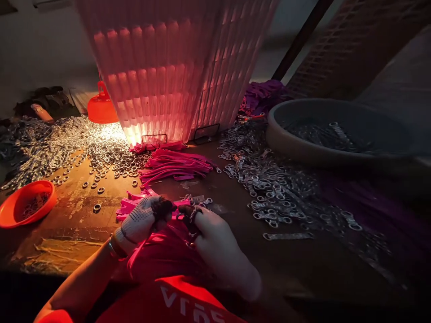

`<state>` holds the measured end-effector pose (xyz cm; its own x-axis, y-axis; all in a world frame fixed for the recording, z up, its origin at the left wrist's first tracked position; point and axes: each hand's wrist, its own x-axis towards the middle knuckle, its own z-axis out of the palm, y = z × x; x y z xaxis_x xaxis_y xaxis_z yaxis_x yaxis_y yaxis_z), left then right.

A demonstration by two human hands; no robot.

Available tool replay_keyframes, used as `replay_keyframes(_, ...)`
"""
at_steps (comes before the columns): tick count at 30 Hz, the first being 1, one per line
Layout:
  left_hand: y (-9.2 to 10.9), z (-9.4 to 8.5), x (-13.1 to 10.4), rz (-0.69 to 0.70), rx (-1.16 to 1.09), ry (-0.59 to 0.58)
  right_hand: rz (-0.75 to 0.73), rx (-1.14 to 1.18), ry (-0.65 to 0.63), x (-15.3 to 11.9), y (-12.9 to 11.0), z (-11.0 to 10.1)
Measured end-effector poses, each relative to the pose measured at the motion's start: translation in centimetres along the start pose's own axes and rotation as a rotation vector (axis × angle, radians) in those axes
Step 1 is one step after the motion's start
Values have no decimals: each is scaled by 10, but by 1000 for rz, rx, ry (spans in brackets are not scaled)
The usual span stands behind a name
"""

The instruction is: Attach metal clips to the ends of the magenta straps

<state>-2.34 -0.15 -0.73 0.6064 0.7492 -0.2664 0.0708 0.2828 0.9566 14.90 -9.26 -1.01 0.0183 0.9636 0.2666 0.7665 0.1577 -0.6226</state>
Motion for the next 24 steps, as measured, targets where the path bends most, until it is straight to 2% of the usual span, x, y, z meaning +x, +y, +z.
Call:
replay_keyframes(4, 1, 8, -3, -1, 115, -89, -26, -400, 2, -1, -4, 10)
replay_keyframes(9, -4, 13, -2, 48, 346, -97, -305, -651, 153, -8, 0, 17)
replay_keyframes(11, -7, 16, -3, 118, 502, -126, -371, -667, 196, -12, 6, 17)
replay_keyframes(14, -12, 18, -6, 229, 833, -147, -410, -640, 176, -17, 18, 17)
replay_keyframes(16, -16, 18, -5, 245, 1027, -160, -431, -615, 149, -20, 25, 18)
replay_keyframes(18, -20, 15, -2, 190, 1023, -241, -455, -591, 130, -24, 31, 21)
replay_keyframes(20, -23, 12, 1, 115, 857, -326, -483, -570, 108, -30, 36, 24)
replay_keyframes(22, -25, 11, 2, 75, 802, -333, -482, -544, 82, -34, 41, 26)
replay_keyframes(24, -27, 13, 1, 91, 949, -304, -444, -505, 48, -36, 48, 28)
